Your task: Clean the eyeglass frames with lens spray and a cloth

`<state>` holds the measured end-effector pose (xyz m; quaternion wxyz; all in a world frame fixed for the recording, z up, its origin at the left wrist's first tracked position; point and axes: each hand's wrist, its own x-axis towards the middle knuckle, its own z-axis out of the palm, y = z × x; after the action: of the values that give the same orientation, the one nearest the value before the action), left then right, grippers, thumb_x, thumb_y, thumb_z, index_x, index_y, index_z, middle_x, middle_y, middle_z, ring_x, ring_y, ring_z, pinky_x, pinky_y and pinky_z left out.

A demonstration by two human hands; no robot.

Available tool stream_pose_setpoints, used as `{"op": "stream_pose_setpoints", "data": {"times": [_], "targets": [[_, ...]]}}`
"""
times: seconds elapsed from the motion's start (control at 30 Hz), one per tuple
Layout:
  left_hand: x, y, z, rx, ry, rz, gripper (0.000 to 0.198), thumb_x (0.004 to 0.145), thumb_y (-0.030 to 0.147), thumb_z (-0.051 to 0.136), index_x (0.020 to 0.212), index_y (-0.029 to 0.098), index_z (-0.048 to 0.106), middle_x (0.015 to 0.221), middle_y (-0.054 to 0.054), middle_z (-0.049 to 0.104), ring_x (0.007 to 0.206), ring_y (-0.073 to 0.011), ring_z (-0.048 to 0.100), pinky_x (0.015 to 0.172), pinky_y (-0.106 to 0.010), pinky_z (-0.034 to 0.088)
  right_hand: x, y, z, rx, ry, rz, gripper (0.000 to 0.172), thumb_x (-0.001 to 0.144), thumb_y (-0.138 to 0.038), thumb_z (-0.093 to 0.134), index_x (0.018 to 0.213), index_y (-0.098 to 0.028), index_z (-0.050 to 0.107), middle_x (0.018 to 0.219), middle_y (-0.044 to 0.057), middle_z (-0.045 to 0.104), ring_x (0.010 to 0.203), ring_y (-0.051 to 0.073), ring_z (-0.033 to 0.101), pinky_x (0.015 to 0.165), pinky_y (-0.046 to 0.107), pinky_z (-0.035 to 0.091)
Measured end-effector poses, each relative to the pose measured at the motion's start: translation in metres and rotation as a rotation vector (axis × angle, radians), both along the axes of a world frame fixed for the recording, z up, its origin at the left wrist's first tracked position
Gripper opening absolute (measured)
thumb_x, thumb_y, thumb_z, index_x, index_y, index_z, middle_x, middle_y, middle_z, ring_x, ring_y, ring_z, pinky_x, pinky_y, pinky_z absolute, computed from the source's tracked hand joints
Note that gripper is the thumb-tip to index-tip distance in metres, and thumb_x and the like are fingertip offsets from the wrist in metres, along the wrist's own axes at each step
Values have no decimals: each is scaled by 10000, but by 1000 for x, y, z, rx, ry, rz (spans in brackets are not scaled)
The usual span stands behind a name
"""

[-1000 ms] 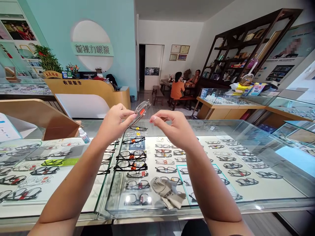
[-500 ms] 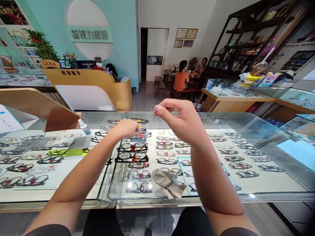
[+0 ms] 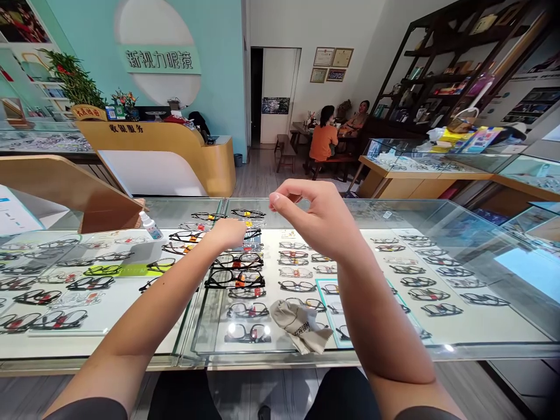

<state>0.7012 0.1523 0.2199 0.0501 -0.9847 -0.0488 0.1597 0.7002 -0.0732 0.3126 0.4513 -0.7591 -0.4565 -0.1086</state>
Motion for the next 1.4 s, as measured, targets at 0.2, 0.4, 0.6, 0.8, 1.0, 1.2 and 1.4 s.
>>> {"op": "stream_pose_setpoints", "data": {"times": [0.2,0.4,0.6,0.8,1.0,1.2,1.4], "targets": [[6,8,-10,-11,-14,20,232,816,272,797,1041,237,846,1143,-144,850,1099,-330,781,927,-363,584,-1,1,-1,-13,-8,6,304,1033,-324,622,776,-199,729,736,12,704,712,167,580,673,321,366],[9,10,-14,-15,-3,38,215,812,270,808,1019,233,853,1132,-148,851,1116,-336,778,943,-370,582,0,2,-2,-18,7,9,310,1039,-345,621,787,-202,732,745,12,702,714,164,574,666,322,355],[9,9,-13,-14,-7,51,215,795,195,790,997,210,863,1171,-164,844,1105,-341,783,951,-389,576,0,2,-2,-19,-6,3,307,1031,-324,626,762,-201,708,681,-12,622,675,149,510,647,322,328],[10,8,-13,-22,-13,50,223,777,190,794,984,232,867,1169,-136,853,1093,-317,780,951,-372,575,0,3,-4,-24,1,4,309,1030,-339,624,764,-205,706,681,-10,612,675,151,497,638,322,318],[8,11,-10,-29,-41,44,155,793,241,820,942,249,861,1115,-116,856,1060,-306,784,931,-363,579,0,3,-4,-25,10,8,301,1032,-345,617,777,-209,700,672,-8,593,666,152,483,621,322,312],[12,15,-15,0,-136,82,270,908,249,699,1134,224,844,1209,-178,829,1164,-347,770,962,-392,575,0,1,-2,28,11,33,164,936,-242,674,806,-233,575,723,-26,603,684,146,514,659,313,368],[18,15,-24,-6,-176,117,214,923,248,695,1052,183,853,1197,-212,824,1146,-347,780,955,-374,564,-1,-1,-1,17,-7,59,181,906,-189,671,751,-227,586,698,-24,624,688,150,549,643,292,383]]}}
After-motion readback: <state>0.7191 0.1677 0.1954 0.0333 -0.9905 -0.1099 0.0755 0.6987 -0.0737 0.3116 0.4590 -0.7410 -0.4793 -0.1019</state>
